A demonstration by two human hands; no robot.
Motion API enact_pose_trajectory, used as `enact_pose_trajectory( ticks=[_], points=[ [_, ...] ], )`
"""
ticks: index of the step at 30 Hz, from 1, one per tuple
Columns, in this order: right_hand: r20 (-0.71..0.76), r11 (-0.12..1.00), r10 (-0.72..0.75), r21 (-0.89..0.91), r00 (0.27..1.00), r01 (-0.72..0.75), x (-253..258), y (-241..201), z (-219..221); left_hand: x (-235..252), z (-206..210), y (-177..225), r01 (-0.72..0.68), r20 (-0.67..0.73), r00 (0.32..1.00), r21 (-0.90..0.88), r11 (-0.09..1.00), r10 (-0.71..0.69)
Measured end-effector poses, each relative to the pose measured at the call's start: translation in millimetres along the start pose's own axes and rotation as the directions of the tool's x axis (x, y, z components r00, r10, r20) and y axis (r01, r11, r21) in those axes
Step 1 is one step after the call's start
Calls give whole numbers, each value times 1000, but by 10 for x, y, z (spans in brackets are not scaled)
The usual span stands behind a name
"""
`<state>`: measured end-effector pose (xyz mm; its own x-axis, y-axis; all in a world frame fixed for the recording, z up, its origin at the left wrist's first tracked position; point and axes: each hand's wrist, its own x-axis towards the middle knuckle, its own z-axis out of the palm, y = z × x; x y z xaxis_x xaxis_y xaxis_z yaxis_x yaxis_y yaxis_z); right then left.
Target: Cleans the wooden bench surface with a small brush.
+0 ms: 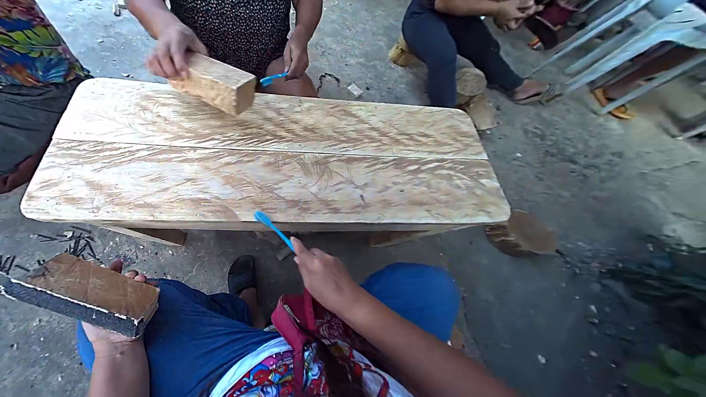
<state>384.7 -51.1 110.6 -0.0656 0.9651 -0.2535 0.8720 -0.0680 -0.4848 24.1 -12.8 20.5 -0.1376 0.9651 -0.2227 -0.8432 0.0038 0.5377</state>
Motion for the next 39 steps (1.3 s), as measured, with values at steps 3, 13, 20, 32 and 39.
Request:
enact_pose_trajectory(
  ticks=[3,13,20,32,39],
  points=[
    [-278,988,144,-18,950,-155,-484,820,-215,51,7,-5,27,67,997,-39,999,-24],
    [-65,899,435,-24,898,-437,-211,518,-565,151,178,-113,76,39,996,-24,997,-75],
    [261,993,115,-44,959,-107,253,-388,-292,107,441,-194,45,-53,998,60,997,-42],
    [-228,554,820,84,525,-828,-229,1494,-1249,174,158,-128,102,95,991,-77,992,-95],
    [196,982,176,32,965,-186,403,-51,-707,299,177,-120,166,157,973,16,986,-166]
  ],
)
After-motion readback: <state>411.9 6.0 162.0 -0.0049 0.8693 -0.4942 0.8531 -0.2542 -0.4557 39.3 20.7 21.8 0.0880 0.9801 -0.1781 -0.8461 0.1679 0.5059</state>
